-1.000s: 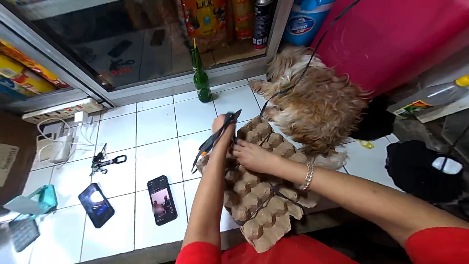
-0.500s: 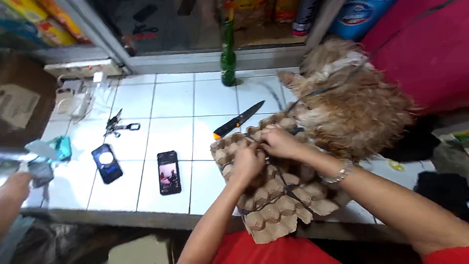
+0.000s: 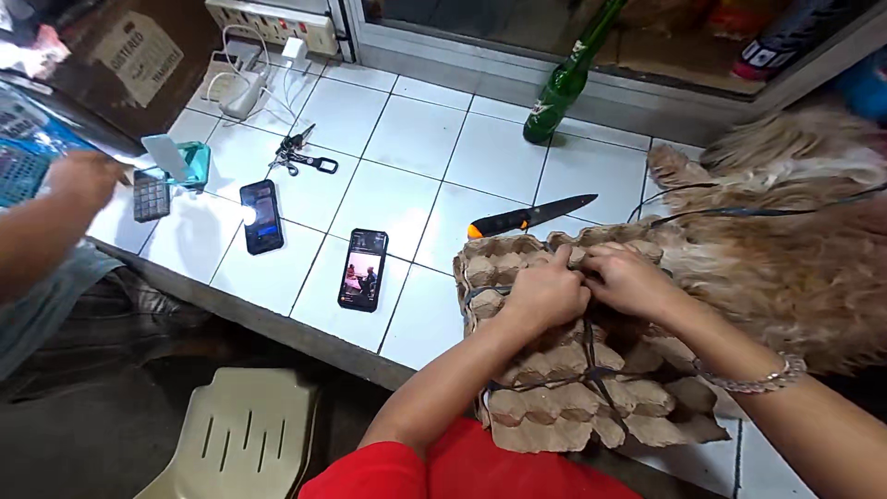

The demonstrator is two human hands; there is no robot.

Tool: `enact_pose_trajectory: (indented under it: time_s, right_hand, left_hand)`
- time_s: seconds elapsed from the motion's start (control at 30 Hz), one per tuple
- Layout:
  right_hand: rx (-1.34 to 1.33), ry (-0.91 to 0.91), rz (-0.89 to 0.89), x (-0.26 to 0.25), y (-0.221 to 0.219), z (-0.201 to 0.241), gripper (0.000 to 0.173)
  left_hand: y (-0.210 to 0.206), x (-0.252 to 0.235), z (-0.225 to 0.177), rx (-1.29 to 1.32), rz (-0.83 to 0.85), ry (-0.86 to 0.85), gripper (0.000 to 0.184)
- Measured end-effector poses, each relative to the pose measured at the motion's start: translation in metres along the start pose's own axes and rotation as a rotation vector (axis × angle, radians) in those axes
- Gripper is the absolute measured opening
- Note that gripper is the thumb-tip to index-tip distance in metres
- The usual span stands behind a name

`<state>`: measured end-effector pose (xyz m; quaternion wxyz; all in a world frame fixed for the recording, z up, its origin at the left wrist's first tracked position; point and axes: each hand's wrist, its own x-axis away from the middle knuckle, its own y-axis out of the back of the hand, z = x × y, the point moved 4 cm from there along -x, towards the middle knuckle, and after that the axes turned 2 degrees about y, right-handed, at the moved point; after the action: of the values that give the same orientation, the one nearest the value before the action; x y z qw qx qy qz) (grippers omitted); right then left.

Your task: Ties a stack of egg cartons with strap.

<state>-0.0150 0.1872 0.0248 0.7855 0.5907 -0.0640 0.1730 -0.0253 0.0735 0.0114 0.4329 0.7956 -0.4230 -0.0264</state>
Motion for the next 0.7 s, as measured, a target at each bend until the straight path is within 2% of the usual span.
enact_pose_trajectory:
  time_s: [0.1, 0.2, 0.27, 0.37, 0.43, 0.6, 0.7]
  right_hand:
    - [0.001, 0.010, -0.050, 0.009, 0.002, -0.002, 0.008]
    - [-0.089, -0.031, -0.122, 0.022, 0.005, -0.012, 0.016]
    - [-0.150, -0.087, -0.187, 0.031, 0.011, -0.015, 0.022]
    - [-0.142, -0.107, -0.273, 0.038, 0.018, -0.017, 0.020]
    - [-0.131, -0.099, -0.299, 0.040, 0.021, -0.017, 0.019]
    - [-0.160, -0.139, -0.226, 0.032, 0.006, -0.021, 0.020]
    - [-0.243, -0.121, -0.158, 0.026, -0.006, -0.020, 0.019]
  left_hand:
    - [-0.001, -0.005, -0.011, -0.063, -0.023, 0.044, 0.033]
    - [0.001, -0.008, -0.026, -0.105, -0.057, 0.054, 0.020]
    - [0.005, -0.012, -0.034, -0.141, -0.042, 0.073, 0.018]
    - [0.008, -0.019, -0.035, -0.201, -0.046, 0.080, 0.018]
    - [0.004, -0.022, -0.027, -0.219, -0.107, 0.026, 0.017]
    - [-0.010, -0.023, 0.010, -0.080, -0.282, -0.099, 0.019]
    - [-0.010, -0.020, 0.017, 0.054, -0.304, -0.122, 0.020]
